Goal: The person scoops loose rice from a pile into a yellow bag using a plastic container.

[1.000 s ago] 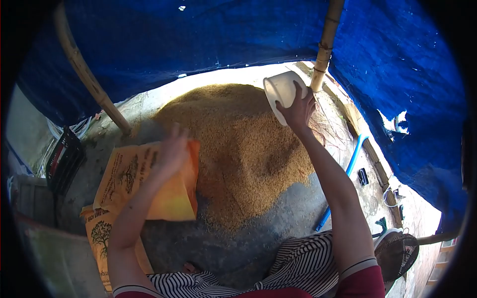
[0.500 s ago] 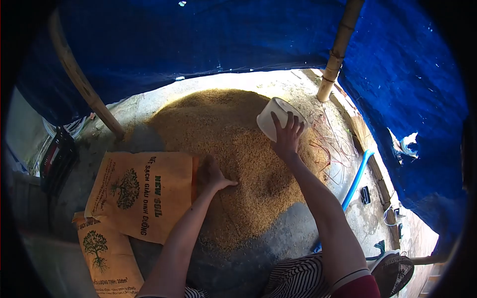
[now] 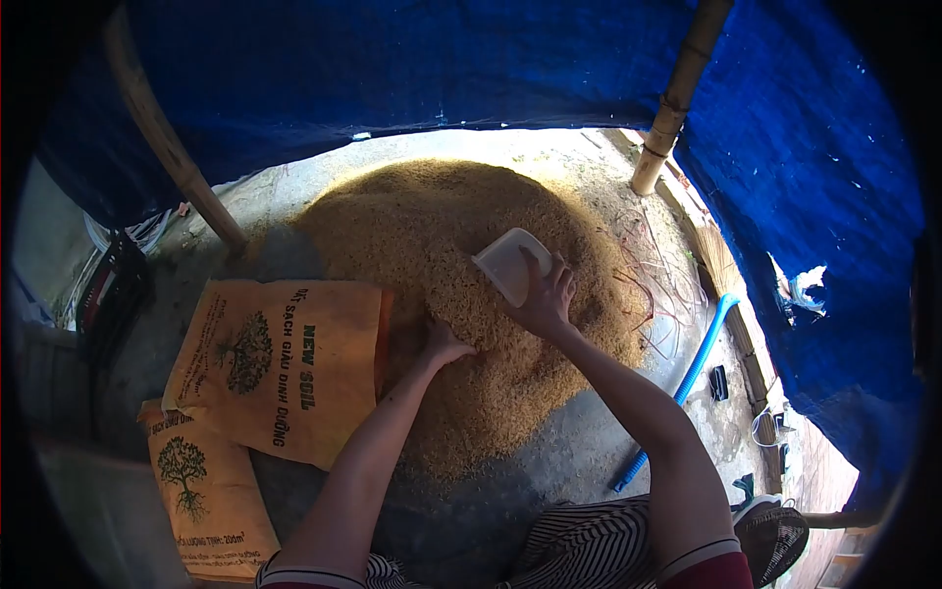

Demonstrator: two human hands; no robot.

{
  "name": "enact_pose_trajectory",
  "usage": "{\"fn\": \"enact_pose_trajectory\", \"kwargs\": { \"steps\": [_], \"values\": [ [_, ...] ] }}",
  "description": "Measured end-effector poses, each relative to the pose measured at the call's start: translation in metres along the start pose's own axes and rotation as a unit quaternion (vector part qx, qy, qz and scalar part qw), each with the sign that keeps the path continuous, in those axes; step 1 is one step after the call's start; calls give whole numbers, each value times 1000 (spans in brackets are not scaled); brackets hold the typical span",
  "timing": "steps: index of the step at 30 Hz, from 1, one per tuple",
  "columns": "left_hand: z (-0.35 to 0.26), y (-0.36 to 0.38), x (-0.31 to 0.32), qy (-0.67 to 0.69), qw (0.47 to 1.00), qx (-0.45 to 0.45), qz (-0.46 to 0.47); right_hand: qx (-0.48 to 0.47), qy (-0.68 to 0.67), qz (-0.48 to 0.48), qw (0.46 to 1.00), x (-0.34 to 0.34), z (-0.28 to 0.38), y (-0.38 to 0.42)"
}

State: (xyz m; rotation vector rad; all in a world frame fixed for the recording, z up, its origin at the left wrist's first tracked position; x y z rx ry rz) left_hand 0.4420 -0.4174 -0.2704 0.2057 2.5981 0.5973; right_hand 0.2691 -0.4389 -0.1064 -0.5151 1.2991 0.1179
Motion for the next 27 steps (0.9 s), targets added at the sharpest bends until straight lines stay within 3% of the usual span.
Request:
{"fn": "enact_pose_trajectory", "kwargs": {
  "steps": [3,5,9,11,12,14,15,16,17,18,20,21,23,25,26,27],
  "values": [
    [-2,4,10,-7,1000,-9,-12,7,-21,15,1000,5,2,12],
    [-21,17,15,20,999,-37,34,65,-62,96,991,14,7,18],
    [-63,25,18,-49,995,-86,-6,150,-162,138,966,23,-12,22],
    [-87,21,24,-281,958,-34,47,234,-312,142,910,35,-34,29],
    [-99,27,21,-282,958,-33,46,233,-312,140,910,36,-42,29],
    [-132,57,7,-231,971,55,6,265,-596,103,751,44,-47,35],
    [-144,68,2,-151,979,136,19,267,-598,109,748,34,-50,41],
    [-158,77,-8,-69,974,216,30,312,-619,133,709,15,-50,46],
    [-168,84,-21,-68,975,209,28,357,-636,158,666,6,-52,51],
    [-179,90,-35,-74,976,203,31,359,-637,166,662,13,-64,51],
    [-175,87,-53,-80,978,192,32,438,-665,105,595,35,-93,52],
    [-164,80,-65,-32,980,197,6,438,-667,109,593,30,-95,52],
    [-150,80,-90,14,979,201,-23,422,-678,23,602,11,-99,49],
    [-121,77,-108,-84,995,58,-10,428,-681,6,594,12,-101,51],
    [-109,80,-116,-82,995,55,-16,434,-682,-11,589,13,-102,48],
    [-91,79,-123,-163,982,48,-83,430,-684,-4,590,11,-103,44]
  ]
}}
Point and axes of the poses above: each hand's wrist, its own y-axis away from the middle knuckle, its own x-axis out of the palm, z = x × y, the point moved 5 cm from there along -y, towards the middle knuckle, and after that the axes turned 14 degrees about -x, right-handed, at the moved point
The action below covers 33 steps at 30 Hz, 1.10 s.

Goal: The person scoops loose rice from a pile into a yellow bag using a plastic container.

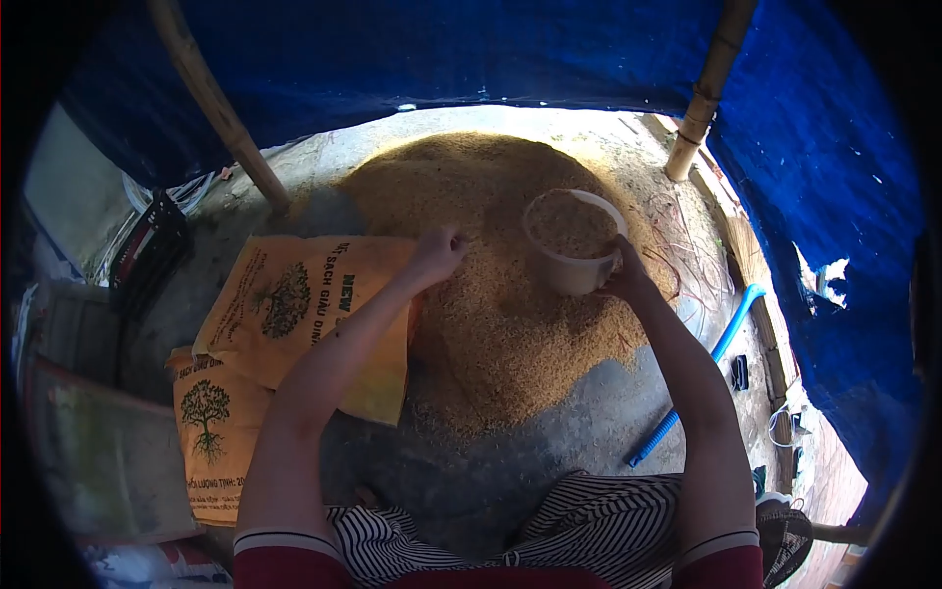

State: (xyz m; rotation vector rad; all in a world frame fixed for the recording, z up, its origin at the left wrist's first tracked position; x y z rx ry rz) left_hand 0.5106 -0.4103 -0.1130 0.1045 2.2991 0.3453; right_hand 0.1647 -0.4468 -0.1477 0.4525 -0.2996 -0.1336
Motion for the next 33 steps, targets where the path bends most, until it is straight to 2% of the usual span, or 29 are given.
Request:
{"fn": "enact_pose_trajectory", "kwargs": {
  "steps": [1,2,4,5,7,8,10,12,14,16,19,20,21,22,23,24,25,27,31,33],
  "values": [
    [10,10,-4,-86,994,-12,-61,7,30,9,999,1,5,-2],
    [21,22,-2,-85,994,-20,-64,14,60,18,998,3,8,-4],
    [21,61,-6,-206,967,-1,-147,6,64,8,998,16,7,0],
    [29,74,3,-209,966,-4,-150,-12,88,15,996,24,10,5],
    [46,94,32,-320,933,33,-160,-31,114,28,993,43,8,9],
    [57,101,38,-320,933,28,-163,-37,120,24,992,51,5,9],
    [75,106,49,-479,852,45,-206,-47,129,24,990,61,2,-1],
    [101,102,47,-463,858,10,-224,-16,137,139,981,81,-4,-7],
    [127,102,41,-451,860,-30,-238,5,145,165,975,88,0,0],
    [138,96,17,-370,906,-76,-189,25,153,194,969,107,6,13],
    [124,110,-39,-348,921,-66,-162,74,233,246,938,130,7,34],
    [127,111,-54,-346,921,-69,-164,90,271,303,909,143,3,48],
    [130,112,-67,-308,936,-31,-167,106,307,358,875,156,-3,61],
    [127,118,-78,-270,948,8,-169,105,309,361,874,168,-7,70],
    [126,125,-85,-269,948,6,-170,130,330,409,841,182,-17,83],
    [120,134,-91,-272,953,8,-134,154,348,454,805,195,-27,95],
    [116,142,-95,-275,956,10,-98,154,349,455,805,208,-35,101],
    [113,153,-104,-269,960,-2,-71,209,375,495,755,229,-60,115],
    [117,170,-118,-261,965,-12,12,200,384,492,755,270,-92,127],
    [124,173,-126,-249,968,-7,28,134,364,463,797,294,-93,136]
  ]
}}
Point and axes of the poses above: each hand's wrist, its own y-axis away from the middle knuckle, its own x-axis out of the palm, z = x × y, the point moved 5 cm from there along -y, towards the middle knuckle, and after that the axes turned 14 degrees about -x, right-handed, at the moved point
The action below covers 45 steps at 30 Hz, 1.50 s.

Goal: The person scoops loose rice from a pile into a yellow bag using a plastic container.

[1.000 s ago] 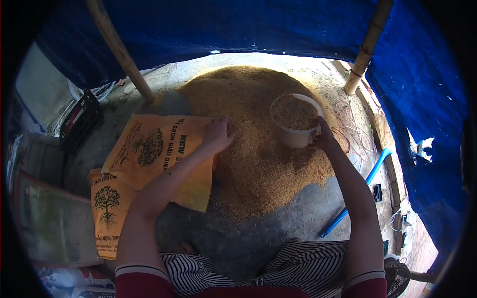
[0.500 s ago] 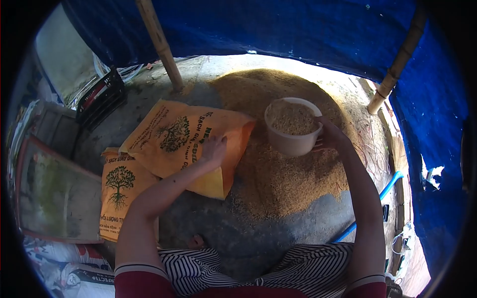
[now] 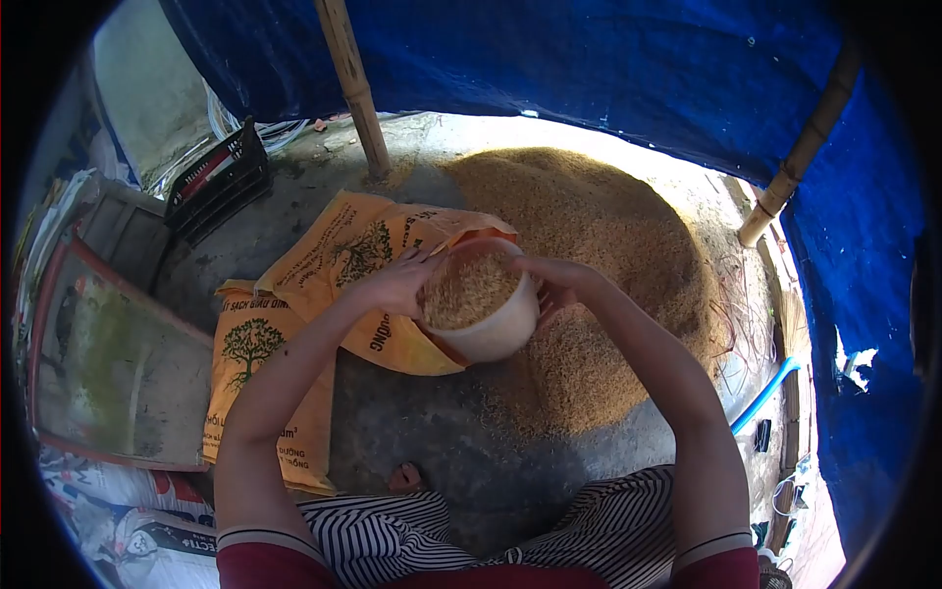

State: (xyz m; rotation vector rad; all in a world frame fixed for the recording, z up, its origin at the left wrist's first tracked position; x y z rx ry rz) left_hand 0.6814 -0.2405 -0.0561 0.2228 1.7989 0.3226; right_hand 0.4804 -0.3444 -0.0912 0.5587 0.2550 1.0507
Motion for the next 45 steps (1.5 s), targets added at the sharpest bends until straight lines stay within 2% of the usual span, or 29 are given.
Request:
{"fn": "enact_pose_trajectory", "kwargs": {
  "steps": [1,2,3,4,6,7,9,10,11,13,15,17,18,19,20,21,23,25,26,29,31,33,35,39,41,42,45],
  "values": [
    [5,2,-1,12,1000,10,16,-1,3,1,1000,10,5,-7],
    [10,2,-2,13,1000,9,14,-32,14,-64,997,13,13,-14],
    [14,3,-5,47,999,24,-14,-63,27,-128,989,15,22,-21],
    [18,3,-10,81,995,38,-42,-64,30,-128,989,20,19,-40],
    [23,3,-22,102,993,26,-61,-162,141,-259,942,13,21,-80],
    [27,3,-31,122,989,15,-78,-163,146,-258,941,29,33,-79],
    [35,6,-47,158,982,24,-100,-122,345,-314,876,58,60,-65],
    [40,9,-56,190,974,35,-119,-121,392,-340,846,76,69,-60],
    [45,12,-64,193,973,34,-121,-121,395,-339,845,87,77,-60],
    [58,17,-73,302,950,13,-74,-174,502,-321,784,109,95,-63],
    [77,15,-70,298,951,-24,-84,-203,524,-324,761,119,105,-74],
    [94,13,-65,292,950,-62,-94,-249,614,-329,673,130,118,-84],
    [102,12,-64,286,949,-85,-106,-251,617,-326,671,134,119,-86],
    [109,11,-62,278,947,-108,-118,-285,640,-331,632,141,125,-86],
    [114,9,-60,280,946,-110,-120,-318,662,-335,591,147,129,-85],
    [119,8,-59,276,945,-116,-129,-319,663,-333,590,148,129,-86],
    [129,7,-59,273,944,-123,-139,-398,686,-312,523,158,132,-83],
    [125,13,-65,378,916,-58,-117,-428,682,-314,504,154,136,-83],
    [129,9,-61,379,916,-58,-116,-455,675,-319,484,153,138,-80],
    [137,-1,-55,368,918,-24,-146,-479,689,-288,462,156,131,-80],
    [133,1,-57,364,918,-20,-154,-486,682,-303,455,150,127,-79],
    [129,2,-58,373,917,-24,-135,-492,675,-319,449,147,119,-76],
    [126,2,-58,382,916,-27,-119,-528,681,-285,420,151,107,-72],
    [131,-13,-49,378,919,-34,-107,-476,711,-281,436,131,115,-49],
    [129,-12,-51,360,926,-46,-102,-427,697,-258,515,121,118,-33],
    [122,-6,-55,365,925,-48,-95,-428,698,-257,514,115,119,-24],
    [117,-8,-50,358,928,-53,-87,-440,499,-358,655,63,122,11]
  ]
}}
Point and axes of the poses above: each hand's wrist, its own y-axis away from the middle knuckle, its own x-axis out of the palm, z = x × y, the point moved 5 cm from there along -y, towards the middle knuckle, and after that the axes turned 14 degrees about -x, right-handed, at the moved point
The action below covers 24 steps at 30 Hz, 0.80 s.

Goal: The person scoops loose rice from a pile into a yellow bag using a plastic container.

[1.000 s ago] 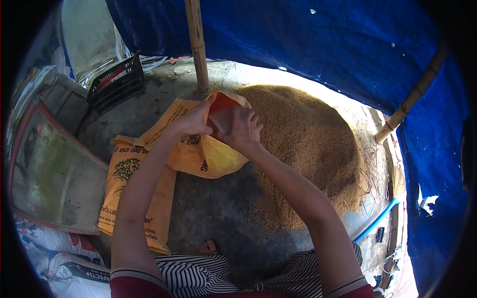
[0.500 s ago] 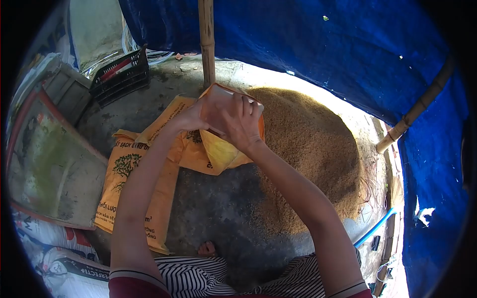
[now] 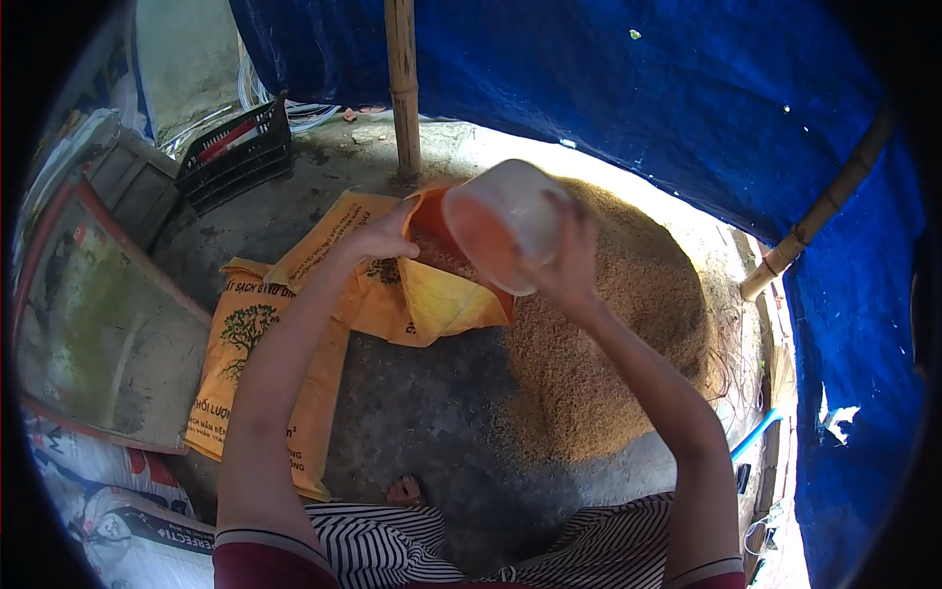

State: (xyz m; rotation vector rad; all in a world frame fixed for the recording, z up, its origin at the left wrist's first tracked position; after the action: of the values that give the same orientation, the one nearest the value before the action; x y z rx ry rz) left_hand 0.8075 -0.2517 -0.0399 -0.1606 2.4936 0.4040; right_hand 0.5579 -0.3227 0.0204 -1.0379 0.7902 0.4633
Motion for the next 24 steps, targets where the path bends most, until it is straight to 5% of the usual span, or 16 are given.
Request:
{"fn": "enact_pose_trajectory", "kwargs": {
  "steps": [3,7,9,10,12,16,17,18,19,21,24],
  "values": [
    [-5,-4,12,-29,999,-17,2,262,-169,-74,947,-32,-76,26],
    [-9,-14,21,-43,998,-48,-13,452,-285,-220,816,-55,-179,104],
    [-16,-10,21,-49,997,-62,-7,508,-408,-223,725,-54,-220,148],
    [-19,-9,23,-54,996,-75,0,509,-408,-225,724,-57,-240,169],
    [-18,-9,24,-68,995,-69,-8,546,-556,-198,594,-45,-266,203],
    [-8,-19,26,-81,995,-52,-29,617,-414,-196,640,-63,-275,216],
    [-8,-20,27,-82,995,-52,-29,585,-102,-168,787,-85,-264,203],
    [-10,-19,27,-84,994,-64,-30,483,222,-119,839,-101,-241,177],
    [-10,-19,29,-85,993,-76,-30,482,220,-118,840,-91,-246,172],
    [-14,-18,31,-90,993,-73,-30,239,146,-71,957,-58,-243,138],
    [-20,-14,31,-96,992,-74,-28,343,-171,40,923,19,-168,105]
  ]
}}
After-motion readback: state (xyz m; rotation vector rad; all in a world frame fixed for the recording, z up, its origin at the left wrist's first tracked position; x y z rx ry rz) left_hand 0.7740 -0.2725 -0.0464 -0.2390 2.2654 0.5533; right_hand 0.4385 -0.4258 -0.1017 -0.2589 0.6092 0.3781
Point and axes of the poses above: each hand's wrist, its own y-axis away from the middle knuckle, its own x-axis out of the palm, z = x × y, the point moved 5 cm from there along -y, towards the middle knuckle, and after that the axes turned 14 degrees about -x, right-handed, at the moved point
